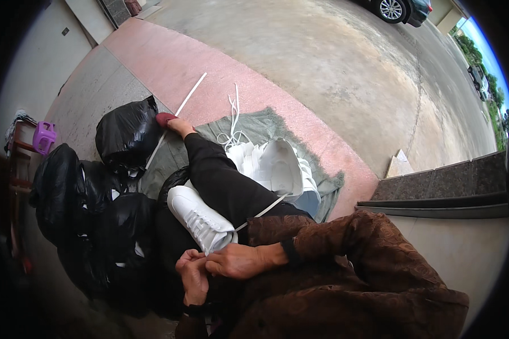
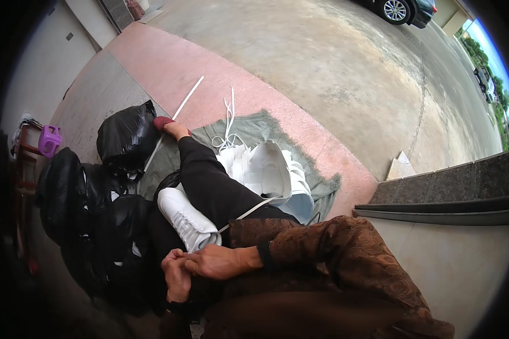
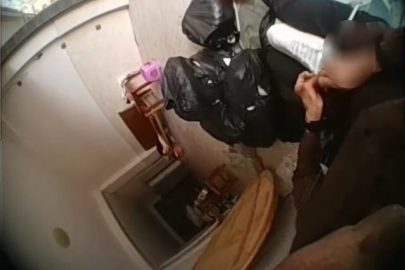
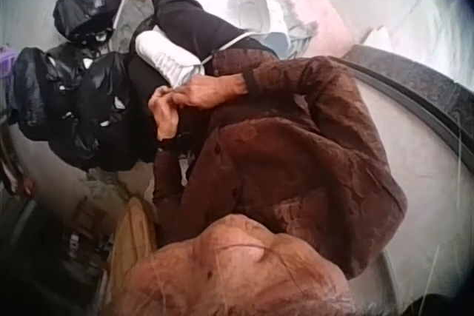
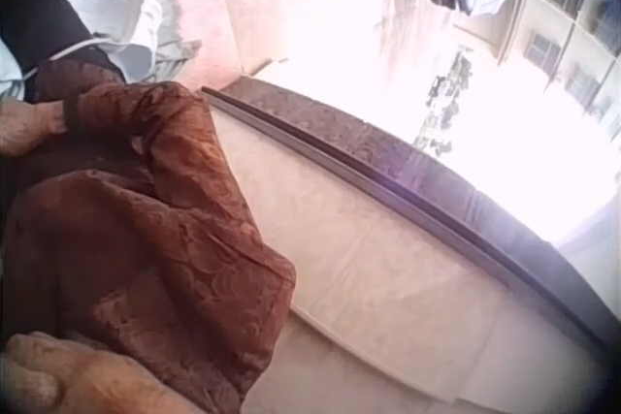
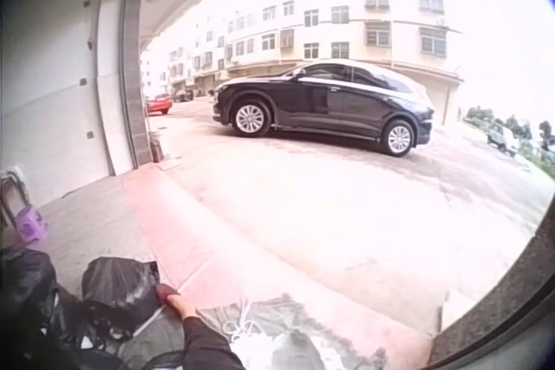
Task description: Lacing up a white shoe while sitting on the floor.
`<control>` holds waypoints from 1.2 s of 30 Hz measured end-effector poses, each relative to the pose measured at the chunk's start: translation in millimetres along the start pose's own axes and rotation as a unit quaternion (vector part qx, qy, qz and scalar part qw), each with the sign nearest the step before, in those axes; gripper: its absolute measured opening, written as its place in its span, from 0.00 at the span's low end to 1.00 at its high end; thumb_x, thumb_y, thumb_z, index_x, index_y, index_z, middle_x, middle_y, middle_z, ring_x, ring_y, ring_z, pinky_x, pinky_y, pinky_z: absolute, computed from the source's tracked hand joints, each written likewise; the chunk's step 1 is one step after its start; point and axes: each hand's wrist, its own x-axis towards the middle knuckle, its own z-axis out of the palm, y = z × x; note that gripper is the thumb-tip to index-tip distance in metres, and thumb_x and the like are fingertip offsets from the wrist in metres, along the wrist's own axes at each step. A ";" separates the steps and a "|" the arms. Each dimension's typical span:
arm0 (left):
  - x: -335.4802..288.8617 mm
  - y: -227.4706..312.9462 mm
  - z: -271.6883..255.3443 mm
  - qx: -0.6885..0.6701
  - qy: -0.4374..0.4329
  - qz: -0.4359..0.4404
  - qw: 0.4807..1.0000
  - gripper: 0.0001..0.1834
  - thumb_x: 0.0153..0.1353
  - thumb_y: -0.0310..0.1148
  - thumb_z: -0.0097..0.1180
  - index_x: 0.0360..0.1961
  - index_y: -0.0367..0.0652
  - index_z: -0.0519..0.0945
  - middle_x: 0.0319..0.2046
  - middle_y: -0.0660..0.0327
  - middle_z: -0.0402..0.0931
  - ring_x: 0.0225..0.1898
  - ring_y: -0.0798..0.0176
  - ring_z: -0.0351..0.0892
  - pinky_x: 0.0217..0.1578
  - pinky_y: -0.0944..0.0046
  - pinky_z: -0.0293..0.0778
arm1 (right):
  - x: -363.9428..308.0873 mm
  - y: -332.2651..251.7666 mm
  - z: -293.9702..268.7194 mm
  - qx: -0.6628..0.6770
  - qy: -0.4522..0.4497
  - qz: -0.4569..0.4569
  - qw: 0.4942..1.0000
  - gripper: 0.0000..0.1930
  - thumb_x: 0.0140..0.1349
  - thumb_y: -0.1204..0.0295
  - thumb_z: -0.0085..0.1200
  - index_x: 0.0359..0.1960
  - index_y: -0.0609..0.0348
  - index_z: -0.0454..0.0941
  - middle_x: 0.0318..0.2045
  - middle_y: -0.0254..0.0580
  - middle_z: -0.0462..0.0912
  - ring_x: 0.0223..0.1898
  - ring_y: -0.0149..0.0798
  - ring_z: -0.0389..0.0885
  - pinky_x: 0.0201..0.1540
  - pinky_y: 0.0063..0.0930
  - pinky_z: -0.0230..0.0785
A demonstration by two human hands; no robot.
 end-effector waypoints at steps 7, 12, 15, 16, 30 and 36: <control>-30.5 60.0 59.0 0.146 0.086 0.323 0.931 0.11 0.42 0.14 0.49 0.29 0.35 0.68 0.24 0.60 0.73 0.25 0.75 0.65 0.32 0.77 0.65 | 39.0 -10.8 -39.8 0.176 0.167 0.179 0.953 0.09 0.61 0.72 0.62 0.35 0.61 0.73 0.29 0.49 0.81 0.31 0.53 0.82 0.33 0.39 0.73; -7.3 31.4 -14.9 0.230 0.166 0.267 0.921 0.13 0.52 0.14 0.62 0.38 0.35 0.75 0.33 0.61 0.76 0.31 0.73 0.70 0.34 0.75 0.68 | -47.6 23.7 -99.3 -0.002 0.296 0.336 0.894 0.15 0.58 0.71 0.65 0.44 0.58 0.74 0.36 0.44 0.77 0.33 0.47 0.81 0.35 0.38 0.73; -2.6 10.6 -42.1 0.253 0.209 0.254 0.910 0.12 0.55 0.17 0.59 0.41 0.35 0.77 0.35 0.62 0.77 0.33 0.71 0.74 0.33 0.72 0.70 | -139.4 78.5 -124.3 -0.198 0.341 0.521 0.757 0.27 0.57 0.65 0.65 0.53 0.66 0.67 0.48 0.56 0.72 0.47 0.52 0.76 0.48 0.42 0.72; 1.0 9.0 -41.9 0.242 0.228 0.255 0.908 0.11 0.55 0.16 0.59 0.41 0.34 0.77 0.36 0.61 0.77 0.34 0.71 0.74 0.34 0.72 0.70 | -165.6 89.3 -117.8 -0.240 0.316 0.579 0.713 0.31 0.56 0.65 0.66 0.55 0.69 0.65 0.50 0.61 0.69 0.52 0.58 0.72 0.54 0.42 0.69; -18.6 20.8 156.3 0.378 -0.221 0.275 0.856 0.36 0.58 0.48 0.69 0.56 0.29 0.71 0.47 0.47 0.75 0.48 0.51 0.75 0.51 0.55 0.72 | -65.5 -26.5 -157.5 -0.117 0.239 0.292 0.919 0.19 0.52 0.79 0.57 0.46 0.70 0.68 0.43 0.56 0.71 0.29 0.46 0.82 0.25 0.32 0.77; -33.6 17.5 90.8 0.042 -0.046 0.092 0.994 0.34 0.70 0.40 0.51 0.69 0.30 0.58 0.63 0.45 0.67 0.63 0.46 0.70 0.65 0.48 0.65 | -40.8 -58.8 -93.2 0.007 0.028 0.179 0.983 0.28 0.55 0.74 0.61 0.56 0.68 0.65 0.51 0.55 0.65 0.36 0.53 0.82 0.32 0.38 0.80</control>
